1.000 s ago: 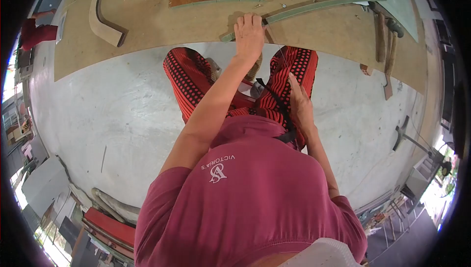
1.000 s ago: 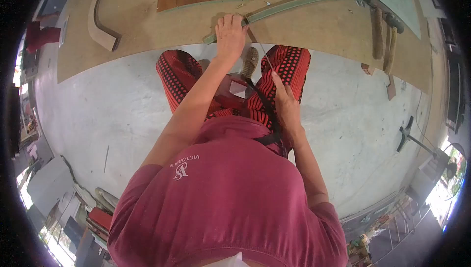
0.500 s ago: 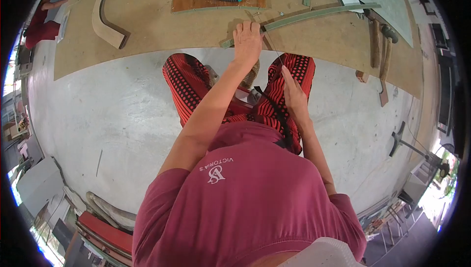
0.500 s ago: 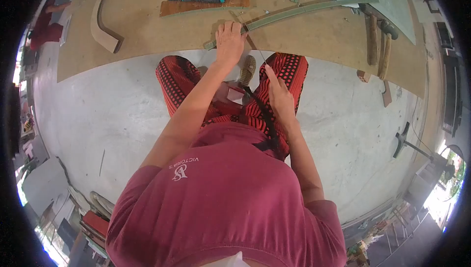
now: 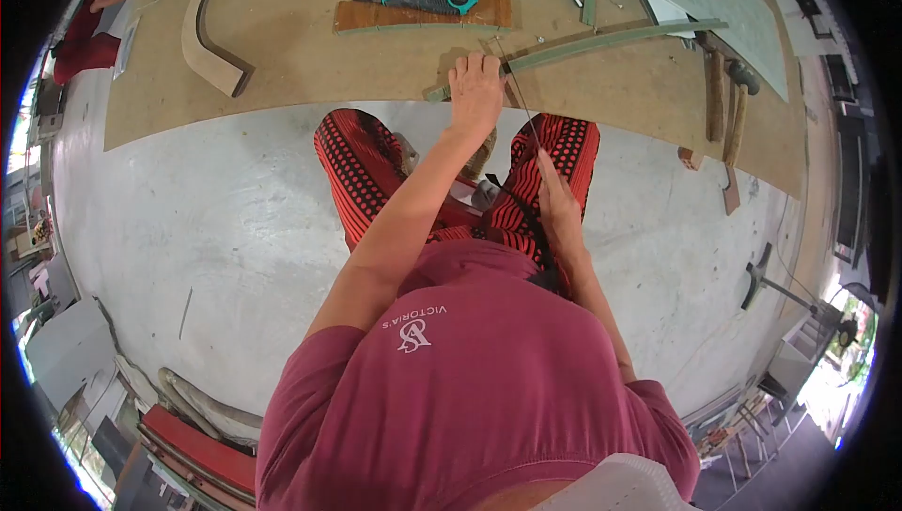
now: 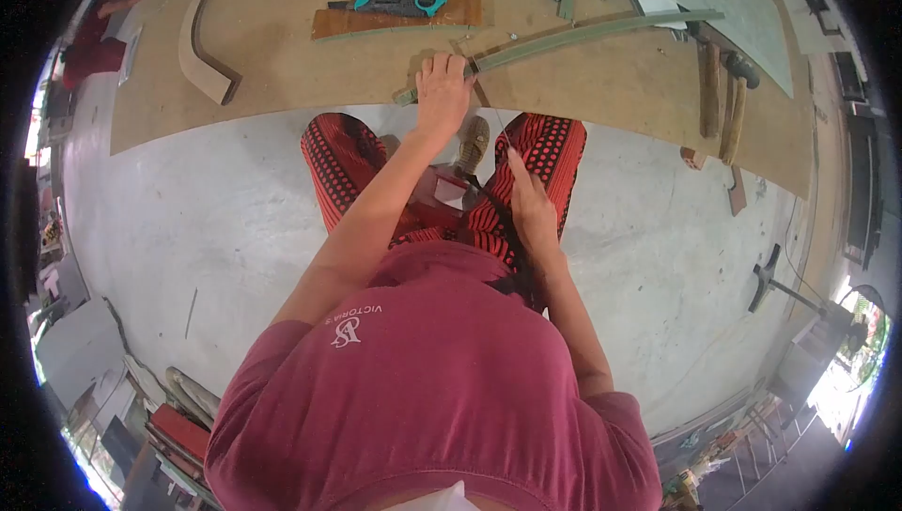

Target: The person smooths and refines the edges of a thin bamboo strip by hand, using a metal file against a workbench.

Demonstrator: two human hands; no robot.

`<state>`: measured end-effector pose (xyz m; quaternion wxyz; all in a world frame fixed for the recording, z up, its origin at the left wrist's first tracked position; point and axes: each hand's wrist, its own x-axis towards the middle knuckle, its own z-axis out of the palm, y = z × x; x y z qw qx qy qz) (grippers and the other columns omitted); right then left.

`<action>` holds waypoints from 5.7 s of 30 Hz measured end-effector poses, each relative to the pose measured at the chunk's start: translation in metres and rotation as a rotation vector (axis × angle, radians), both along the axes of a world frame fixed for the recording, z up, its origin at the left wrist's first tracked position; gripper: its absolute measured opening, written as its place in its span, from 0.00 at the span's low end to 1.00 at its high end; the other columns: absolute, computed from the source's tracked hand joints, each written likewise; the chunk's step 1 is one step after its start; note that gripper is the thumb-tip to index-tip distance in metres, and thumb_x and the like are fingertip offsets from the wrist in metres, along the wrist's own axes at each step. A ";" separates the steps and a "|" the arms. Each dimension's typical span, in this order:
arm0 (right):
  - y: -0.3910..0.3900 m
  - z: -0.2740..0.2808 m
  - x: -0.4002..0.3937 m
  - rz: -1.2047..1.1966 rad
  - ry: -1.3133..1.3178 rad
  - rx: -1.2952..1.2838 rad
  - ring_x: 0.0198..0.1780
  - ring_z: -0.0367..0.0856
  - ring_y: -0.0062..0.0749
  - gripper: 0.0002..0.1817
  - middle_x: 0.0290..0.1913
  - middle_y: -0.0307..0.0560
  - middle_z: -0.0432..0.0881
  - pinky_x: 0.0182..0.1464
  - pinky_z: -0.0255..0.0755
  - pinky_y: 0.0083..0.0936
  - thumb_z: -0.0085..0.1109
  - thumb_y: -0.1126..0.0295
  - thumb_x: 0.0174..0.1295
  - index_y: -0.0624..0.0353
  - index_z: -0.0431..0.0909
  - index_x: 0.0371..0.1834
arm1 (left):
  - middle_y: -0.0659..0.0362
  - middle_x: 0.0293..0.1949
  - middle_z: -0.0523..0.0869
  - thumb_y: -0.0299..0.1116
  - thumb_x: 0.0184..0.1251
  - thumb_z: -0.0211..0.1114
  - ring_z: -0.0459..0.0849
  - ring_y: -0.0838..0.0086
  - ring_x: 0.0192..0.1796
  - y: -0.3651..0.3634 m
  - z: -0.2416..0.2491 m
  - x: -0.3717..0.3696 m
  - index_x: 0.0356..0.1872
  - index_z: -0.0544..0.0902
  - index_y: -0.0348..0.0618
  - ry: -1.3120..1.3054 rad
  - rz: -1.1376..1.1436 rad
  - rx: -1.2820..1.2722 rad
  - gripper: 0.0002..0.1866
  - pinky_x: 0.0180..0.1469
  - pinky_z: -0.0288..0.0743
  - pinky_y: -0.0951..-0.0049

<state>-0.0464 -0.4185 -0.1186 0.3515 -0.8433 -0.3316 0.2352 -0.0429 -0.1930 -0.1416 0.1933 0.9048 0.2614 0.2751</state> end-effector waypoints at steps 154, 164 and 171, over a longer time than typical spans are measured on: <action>0.016 0.006 -0.009 -0.004 -0.097 -0.020 0.49 0.79 0.56 0.28 0.56 0.61 0.77 0.49 0.74 0.44 0.44 0.76 0.69 0.52 0.59 0.73 | 0.55 0.46 0.75 0.32 0.54 0.71 0.73 0.56 0.51 0.006 -0.004 -0.007 0.46 0.83 0.48 0.033 -0.011 -0.029 0.16 0.52 0.65 0.55; -0.003 -0.002 -0.022 -0.025 -0.087 -0.061 0.48 0.79 0.57 0.29 0.52 0.63 0.78 0.49 0.75 0.44 0.42 0.78 0.67 0.49 0.59 0.73 | 0.55 0.43 0.76 0.31 0.52 0.71 0.73 0.57 0.49 0.005 -0.005 -0.011 0.44 0.83 0.47 -0.009 -0.031 0.014 0.15 0.49 0.65 0.56; 0.003 -0.008 -0.019 -0.022 -0.206 0.104 0.37 0.80 0.60 0.32 0.42 0.63 0.78 0.37 0.76 0.50 0.45 0.79 0.64 0.45 0.58 0.74 | 0.55 0.44 0.76 0.32 0.54 0.70 0.73 0.56 0.50 0.009 -0.003 -0.010 0.45 0.83 0.48 -0.010 -0.024 -0.022 0.15 0.50 0.65 0.56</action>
